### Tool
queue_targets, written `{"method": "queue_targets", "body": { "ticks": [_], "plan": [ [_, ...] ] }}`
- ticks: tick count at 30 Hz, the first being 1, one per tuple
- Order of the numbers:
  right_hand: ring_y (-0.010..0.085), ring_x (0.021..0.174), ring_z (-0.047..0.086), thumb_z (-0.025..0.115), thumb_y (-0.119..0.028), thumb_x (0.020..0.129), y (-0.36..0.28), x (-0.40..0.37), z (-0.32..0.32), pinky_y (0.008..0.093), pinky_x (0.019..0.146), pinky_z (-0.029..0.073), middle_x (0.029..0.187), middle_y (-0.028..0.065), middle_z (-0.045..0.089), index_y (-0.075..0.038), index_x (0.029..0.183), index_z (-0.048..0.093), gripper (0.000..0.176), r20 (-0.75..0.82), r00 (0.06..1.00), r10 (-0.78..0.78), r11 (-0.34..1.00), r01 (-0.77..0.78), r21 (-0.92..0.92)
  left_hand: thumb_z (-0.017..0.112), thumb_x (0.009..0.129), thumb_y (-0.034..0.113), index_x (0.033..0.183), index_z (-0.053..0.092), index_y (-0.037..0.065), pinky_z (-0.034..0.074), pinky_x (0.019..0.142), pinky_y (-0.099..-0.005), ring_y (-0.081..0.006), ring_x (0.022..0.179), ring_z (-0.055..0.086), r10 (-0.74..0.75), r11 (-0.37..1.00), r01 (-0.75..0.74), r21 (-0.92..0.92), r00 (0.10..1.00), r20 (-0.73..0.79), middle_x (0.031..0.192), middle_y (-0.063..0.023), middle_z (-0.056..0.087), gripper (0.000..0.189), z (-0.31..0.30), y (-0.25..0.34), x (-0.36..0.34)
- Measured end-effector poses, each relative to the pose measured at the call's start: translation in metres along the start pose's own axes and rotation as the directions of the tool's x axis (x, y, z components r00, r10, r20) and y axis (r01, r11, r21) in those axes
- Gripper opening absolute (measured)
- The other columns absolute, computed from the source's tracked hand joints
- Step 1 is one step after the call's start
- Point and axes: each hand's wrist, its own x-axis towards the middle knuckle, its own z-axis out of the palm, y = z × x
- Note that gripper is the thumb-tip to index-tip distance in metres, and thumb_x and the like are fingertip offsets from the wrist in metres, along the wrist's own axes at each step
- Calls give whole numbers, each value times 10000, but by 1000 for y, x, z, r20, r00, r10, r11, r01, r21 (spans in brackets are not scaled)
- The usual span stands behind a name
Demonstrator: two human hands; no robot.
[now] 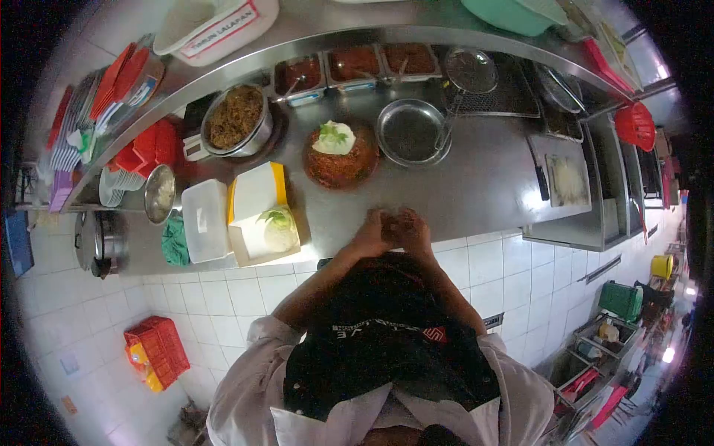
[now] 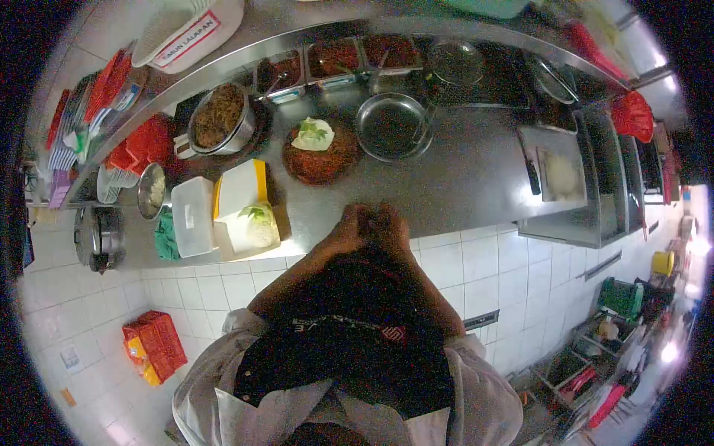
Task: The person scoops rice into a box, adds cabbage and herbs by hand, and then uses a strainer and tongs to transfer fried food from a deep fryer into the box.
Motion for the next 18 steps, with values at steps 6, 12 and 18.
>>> {"method": "queue_targets", "body": {
  "ticks": [6,12,18],
  "plan": [
    [156,856,651,745,-148,824,-12,-4,-17,290,779,523,978,81,700,-11,1123,664,339,16,981,-195,976,195,-93,757,833,282,1093,582,14,501,856,-429,-318,960,646,-183,948,131,-292,970,-162,987,-191,662,412,15,-28,5],
    [135,810,648,745,-179,862,6,9,-18,289,735,530,935,64,710,-10,1101,682,300,221,975,38,929,-116,351,739,859,235,949,672,39,515,827,-355,-225,856,663,-237,959,187,-213,942,-239,899,-106,708,226,12,-21,1],
    [131,765,649,777,-179,841,18,17,-15,282,669,538,897,91,706,-25,1064,713,279,106,987,118,988,-127,85,804,791,207,924,672,-10,535,559,-335,-215,690,682,-449,838,412,-359,893,-21,796,-120,701,287,8,-31,13]
  ]
}}
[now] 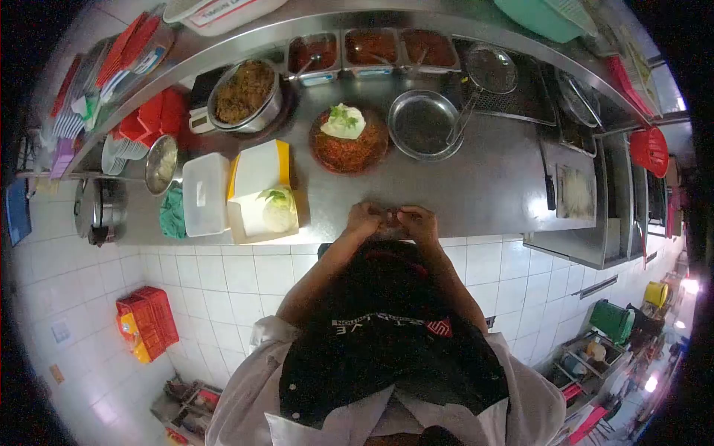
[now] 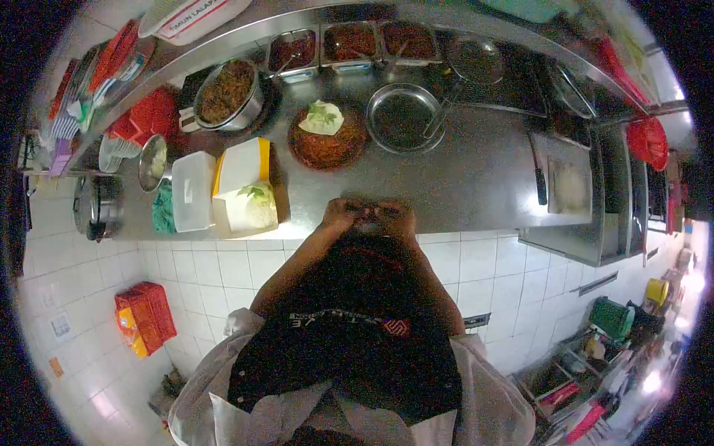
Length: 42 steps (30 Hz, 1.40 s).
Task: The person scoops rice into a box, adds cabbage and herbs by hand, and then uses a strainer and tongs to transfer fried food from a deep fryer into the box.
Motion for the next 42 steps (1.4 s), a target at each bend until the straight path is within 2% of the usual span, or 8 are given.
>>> {"method": "queue_targets", "body": {
  "ticks": [14,16,21,27,31,33,40,42],
  "plan": [
    [141,772,616,795,-205,817,58,42,-8,284,577,512,838,44,637,-15,914,596,291,301,907,-294,891,374,-256,717,841,366,1222,608,91,561,750,-382,-271,854,675,350,777,-388,496,921,173,1084,-103,676,483,-14,-39,12],
    [168,850,629,778,-228,832,55,40,15,313,648,530,916,65,640,-13,945,613,293,333,870,-363,871,444,-210,732,855,286,1223,576,54,567,725,-357,-222,874,661,-19,1000,16,15,982,190,1109,-117,641,462,-38,-3,-33],
    [210,880,669,723,-218,882,-53,-1,88,357,729,555,1007,105,652,-18,1025,615,269,514,842,-165,986,123,114,614,948,123,1158,555,16,582,708,-329,-189,826,649,42,823,-164,-543,972,-229,994,-89,629,244,-122,-11,-129],
    [198,691,688,649,-130,929,-108,-19,188,322,606,562,1030,120,636,-35,1111,572,219,582,802,-139,990,101,97,588,975,162,1108,619,5,526,829,-327,-206,920,647,-120,979,53,-195,929,-351,994,-108,678,209,-137,-127,-217],
    [235,710,696,607,-164,941,-69,-27,192,393,646,555,998,143,651,-31,1089,583,200,294,754,-588,741,648,-179,617,941,262,1061,659,18,500,854,-369,-270,952,637,-221,967,135,-215,862,-456,985,-147,684,275,-120,-214,-252],
    [275,897,670,604,-235,943,-31,-37,162,422,741,541,1040,137,657,-38,1134,593,275,423,810,-407,745,562,-360,601,900,197,998,660,22,507,834,-402,-317,892,631,347,848,-142,511,877,-333,906,-144,666,208,-109,-320,-265],
    [329,1032,634,547,-276,919,83,-139,56,465,831,538,1083,166,685,-82,1059,670,268,188,980,66,787,65,-613,611,833,169,912,641,26,503,816,-416,-344,888,610,-150,604,1,797,982,113,878,-136,640,167,-144,-322,-200],
    [339,1008,640,538,-246,915,160,-151,36,482,819,535,1068,164,688,-60,1055,664,265,310,947,-81,609,293,-737,600,795,127,824,600,15,499,785,-417,-351,870,596,380,485,-414,770,893,241,879,-130,618,115,-148,-328,-145]
  ]
}}
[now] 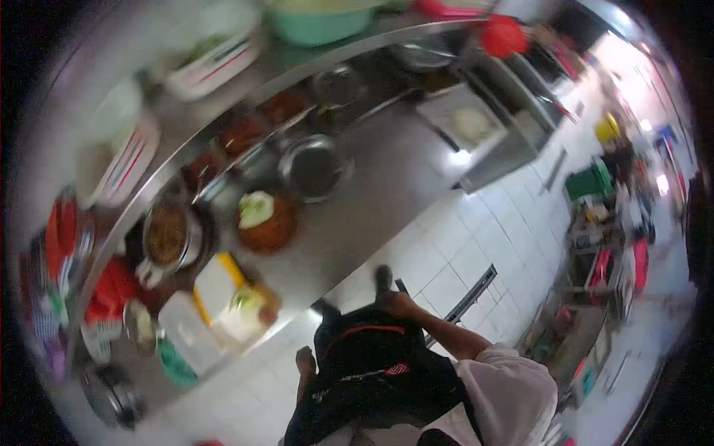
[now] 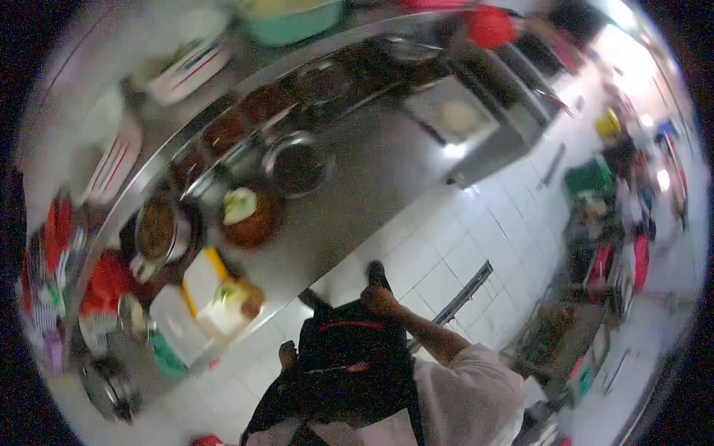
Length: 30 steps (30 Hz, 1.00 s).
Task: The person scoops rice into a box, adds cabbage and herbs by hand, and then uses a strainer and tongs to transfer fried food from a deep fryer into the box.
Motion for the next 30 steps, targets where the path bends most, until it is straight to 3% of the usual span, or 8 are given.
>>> {"method": "queue_targets", "body": {
  "ticks": [1,5,10,16,18,22,27,30],
  "plan": [
    [340,978,651,548,-256,911,32,-11,31,470,819,538,1047,164,694,-51,1055,664,275,-132,991,26,997,-17,69,598,829,106,898,615,10,501,819,-407,-318,927,617,-208,741,25,-671,959,-195,942,-137,633,119,20,5,33],
    [316,883,685,601,-280,897,81,-74,29,412,811,547,979,163,714,-11,1062,663,322,-281,859,427,795,-209,569,609,928,188,1208,565,10,482,917,-396,-271,1061,608,40,669,89,-738,987,155,1122,-159,634,335,-128,222,156],
    [237,887,689,676,-213,887,163,-181,14,365,782,551,981,171,719,24,1091,655,313,-266,592,760,444,-175,879,530,1000,335,1296,536,26,413,1019,-381,-250,1187,551,403,840,-176,-513,835,374,1269,-124,591,427,-37,339,212],
    [162,619,640,679,-150,867,270,-332,26,308,530,534,851,90,665,27,1010,647,229,-187,274,943,233,-146,961,454,1040,330,1377,498,56,385,1041,-326,-178,1190,521,334,689,451,-568,498,800,1312,-74,576,437,23,388,246],
    [163,610,638,675,-132,858,295,-357,12,308,517,530,835,91,658,28,1012,647,224,20,269,963,2,-83,997,452,1038,351,1366,510,78,402,1025,-327,-181,1176,540,332,808,243,-536,563,756,1281,-86,598,431,-35,450,255],
    [183,647,664,651,-146,870,362,-348,-22,299,541,556,846,77,663,9,1044,646,234,73,349,934,-4,-195,981,610,964,286,1264,584,68,502,899,-348,-196,1008,637,374,896,-103,-432,702,607,1136,-103,663,372,-49,504,307],
    [183,705,673,676,-128,902,459,-294,-112,307,557,548,914,71,660,-46,1132,604,254,-42,539,842,68,-29,997,660,905,322,888,693,18,517,709,-348,-208,741,672,302,886,-204,-416,935,185,771,-93,697,306,-70,612,422],
    [177,727,675,674,-159,915,520,-283,-169,293,584,549,949,72,659,-44,1128,594,255,-132,525,841,214,-98,972,605,929,476,743,677,16,482,618,-343,-171,576,578,-142,882,129,-453,990,4,628,-77,615,502,-118,706,521]
  ]
}}
